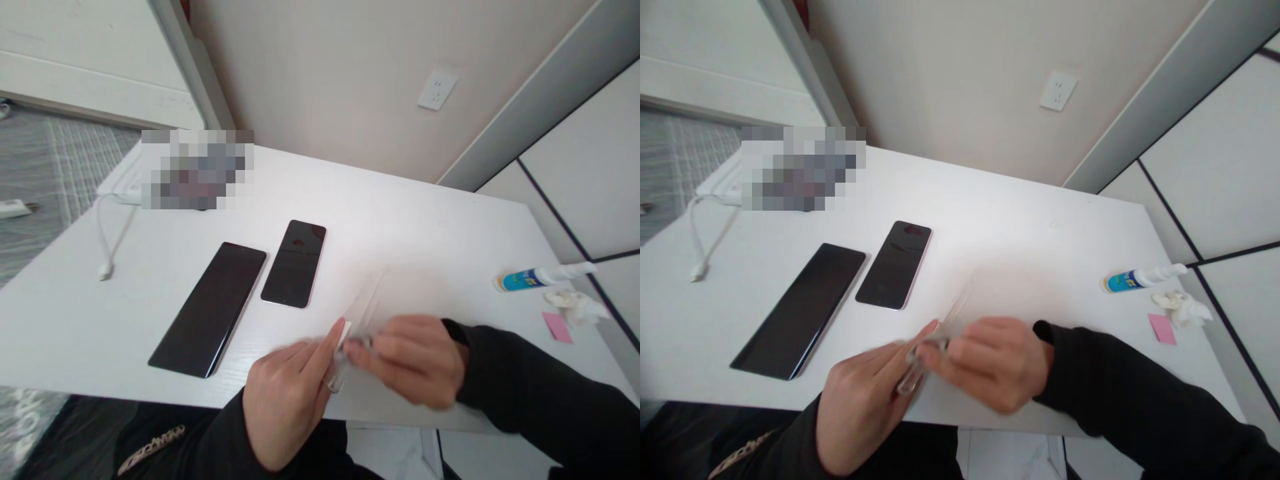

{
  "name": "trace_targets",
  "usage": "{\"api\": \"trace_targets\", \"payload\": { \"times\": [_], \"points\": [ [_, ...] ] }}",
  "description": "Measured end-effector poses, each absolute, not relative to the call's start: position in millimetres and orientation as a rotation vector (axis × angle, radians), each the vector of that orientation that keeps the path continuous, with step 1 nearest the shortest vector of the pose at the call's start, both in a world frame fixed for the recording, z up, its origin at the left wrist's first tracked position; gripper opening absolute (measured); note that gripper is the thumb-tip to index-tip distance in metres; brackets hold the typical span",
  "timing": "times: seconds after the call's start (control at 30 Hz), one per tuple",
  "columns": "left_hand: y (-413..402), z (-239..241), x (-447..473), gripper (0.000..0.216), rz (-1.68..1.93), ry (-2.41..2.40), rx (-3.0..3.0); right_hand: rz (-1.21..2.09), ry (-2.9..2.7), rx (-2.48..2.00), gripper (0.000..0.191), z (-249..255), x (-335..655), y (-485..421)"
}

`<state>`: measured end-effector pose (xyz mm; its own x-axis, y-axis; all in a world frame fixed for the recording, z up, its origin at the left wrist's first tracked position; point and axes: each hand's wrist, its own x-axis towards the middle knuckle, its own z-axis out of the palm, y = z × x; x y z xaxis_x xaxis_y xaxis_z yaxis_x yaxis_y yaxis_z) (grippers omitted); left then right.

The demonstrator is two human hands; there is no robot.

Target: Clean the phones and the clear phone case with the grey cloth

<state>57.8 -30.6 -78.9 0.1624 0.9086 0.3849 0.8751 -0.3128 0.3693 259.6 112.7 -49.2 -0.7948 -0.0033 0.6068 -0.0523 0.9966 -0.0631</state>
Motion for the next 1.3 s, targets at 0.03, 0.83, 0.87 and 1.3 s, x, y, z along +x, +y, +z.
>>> {"api": "trace_targets", "payload": {
  "times": [0.03, 0.83, 0.87, 1.3],
  "points": [
    [-30, -79, 58, 0.045, 0.857, 1.798, 2.346, 0.11, -2.519, 0.122, 0.026, -48, 259, 109],
    [-28, -77, 60, 0.043, 0.836, 1.794, 2.428, 0.112, -2.518, -0.012, 0.028, -49, 260, 107],
    [-29, -77, 60, 0.043, 0.829, 1.811, 2.439, 0.078, -2.49, -0.138, 0.031, -50, 261, 110],
    [-28, -79, 60, 0.043, 0.819, 1.843, 2.431, 0.108, -2.415, -0.365, 0.035, -55, 263, 116]
  ]
}}
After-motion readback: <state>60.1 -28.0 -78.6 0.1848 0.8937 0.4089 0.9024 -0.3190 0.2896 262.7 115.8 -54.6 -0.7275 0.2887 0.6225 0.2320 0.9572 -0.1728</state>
